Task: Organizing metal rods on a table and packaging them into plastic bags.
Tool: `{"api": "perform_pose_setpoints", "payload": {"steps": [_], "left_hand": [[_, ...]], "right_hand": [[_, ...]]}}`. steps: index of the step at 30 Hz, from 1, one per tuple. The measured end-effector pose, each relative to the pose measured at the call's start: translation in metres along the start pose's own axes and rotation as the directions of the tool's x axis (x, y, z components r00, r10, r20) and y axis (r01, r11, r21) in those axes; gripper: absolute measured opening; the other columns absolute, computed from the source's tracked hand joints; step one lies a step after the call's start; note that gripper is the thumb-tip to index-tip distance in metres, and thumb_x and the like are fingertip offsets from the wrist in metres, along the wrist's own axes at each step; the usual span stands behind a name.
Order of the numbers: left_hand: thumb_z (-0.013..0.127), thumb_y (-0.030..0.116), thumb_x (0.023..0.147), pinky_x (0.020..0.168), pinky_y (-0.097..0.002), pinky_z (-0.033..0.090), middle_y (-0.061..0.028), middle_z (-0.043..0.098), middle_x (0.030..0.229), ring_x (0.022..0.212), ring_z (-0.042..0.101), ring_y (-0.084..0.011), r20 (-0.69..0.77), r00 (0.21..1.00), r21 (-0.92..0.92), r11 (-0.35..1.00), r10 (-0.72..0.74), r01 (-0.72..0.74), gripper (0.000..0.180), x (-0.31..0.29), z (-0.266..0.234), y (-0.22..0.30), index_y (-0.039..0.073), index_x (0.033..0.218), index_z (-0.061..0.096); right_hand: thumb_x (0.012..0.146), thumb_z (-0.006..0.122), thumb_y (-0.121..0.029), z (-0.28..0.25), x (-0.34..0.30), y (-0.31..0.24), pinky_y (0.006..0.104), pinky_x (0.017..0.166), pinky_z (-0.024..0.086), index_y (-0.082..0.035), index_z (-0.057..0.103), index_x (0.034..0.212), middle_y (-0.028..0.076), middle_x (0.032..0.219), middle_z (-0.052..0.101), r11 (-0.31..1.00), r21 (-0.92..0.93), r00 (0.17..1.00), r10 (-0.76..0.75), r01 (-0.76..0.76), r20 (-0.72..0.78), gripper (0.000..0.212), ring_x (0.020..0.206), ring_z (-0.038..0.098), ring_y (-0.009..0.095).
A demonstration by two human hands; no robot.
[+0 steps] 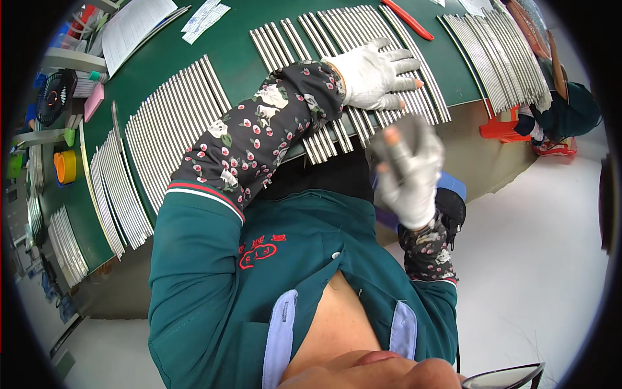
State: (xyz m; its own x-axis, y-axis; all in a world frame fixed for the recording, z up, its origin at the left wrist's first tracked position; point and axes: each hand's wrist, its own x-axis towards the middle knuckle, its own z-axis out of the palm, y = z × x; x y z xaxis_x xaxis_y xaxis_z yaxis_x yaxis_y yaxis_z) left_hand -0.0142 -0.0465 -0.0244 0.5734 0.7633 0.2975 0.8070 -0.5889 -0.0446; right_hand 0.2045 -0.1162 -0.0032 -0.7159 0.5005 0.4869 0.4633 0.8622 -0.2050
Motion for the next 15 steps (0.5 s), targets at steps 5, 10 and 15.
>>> {"api": "perform_pose_setpoints", "payload": {"steps": [5,10,15], "left_hand": [[0.047,0.044,0.095,0.114,-0.0542,0.022,-0.0116,0.035,0.151,0.14,0.031,-0.0281,0.053,0.999,-0.016,1.0,0.005,-0.004,0.053,0.001,-0.005,0.004,0.017,0.141,0.046],[0.049,0.043,0.094,0.115,-0.0537,0.021,-0.0125,0.036,0.15,0.142,0.03,-0.0284,0.047,0.999,-0.019,1.0,-0.001,0.002,0.055,0.007,-0.004,0.008,0.016,0.142,0.044],[0.049,0.042,0.094,0.115,-0.0526,0.023,-0.0129,0.036,0.15,0.141,0.031,-0.0279,0.021,1.0,0.019,1.0,0.0,0.0,0.054,0.011,-0.004,0.004,0.017,0.142,0.045]], "right_hand": [[0.075,0.069,-0.021,-0.008,0.0,0.01,0.0507,0.093,0.041,-0.015,0.06,0.125,0.029,0.125,0.049,0.987,-0.129,0.995,0.087,-0.093,-0.049,0.051,0.113,0.048,0.043],[0.071,0.073,-0.02,-0.008,-0.009,0.044,0.0505,0.095,0.041,-0.017,0.061,0.124,0.031,0.125,0.049,0.943,-0.192,0.957,0.245,-0.272,-0.153,0.055,0.113,0.049,0.044],[0.07,0.073,-0.021,-0.011,-0.002,0.017,0.0508,0.096,0.04,-0.02,0.059,0.127,0.031,0.13,0.045,0.975,-0.176,0.99,0.14,-0.138,-0.005,0.058,0.111,0.049,0.046]]}}
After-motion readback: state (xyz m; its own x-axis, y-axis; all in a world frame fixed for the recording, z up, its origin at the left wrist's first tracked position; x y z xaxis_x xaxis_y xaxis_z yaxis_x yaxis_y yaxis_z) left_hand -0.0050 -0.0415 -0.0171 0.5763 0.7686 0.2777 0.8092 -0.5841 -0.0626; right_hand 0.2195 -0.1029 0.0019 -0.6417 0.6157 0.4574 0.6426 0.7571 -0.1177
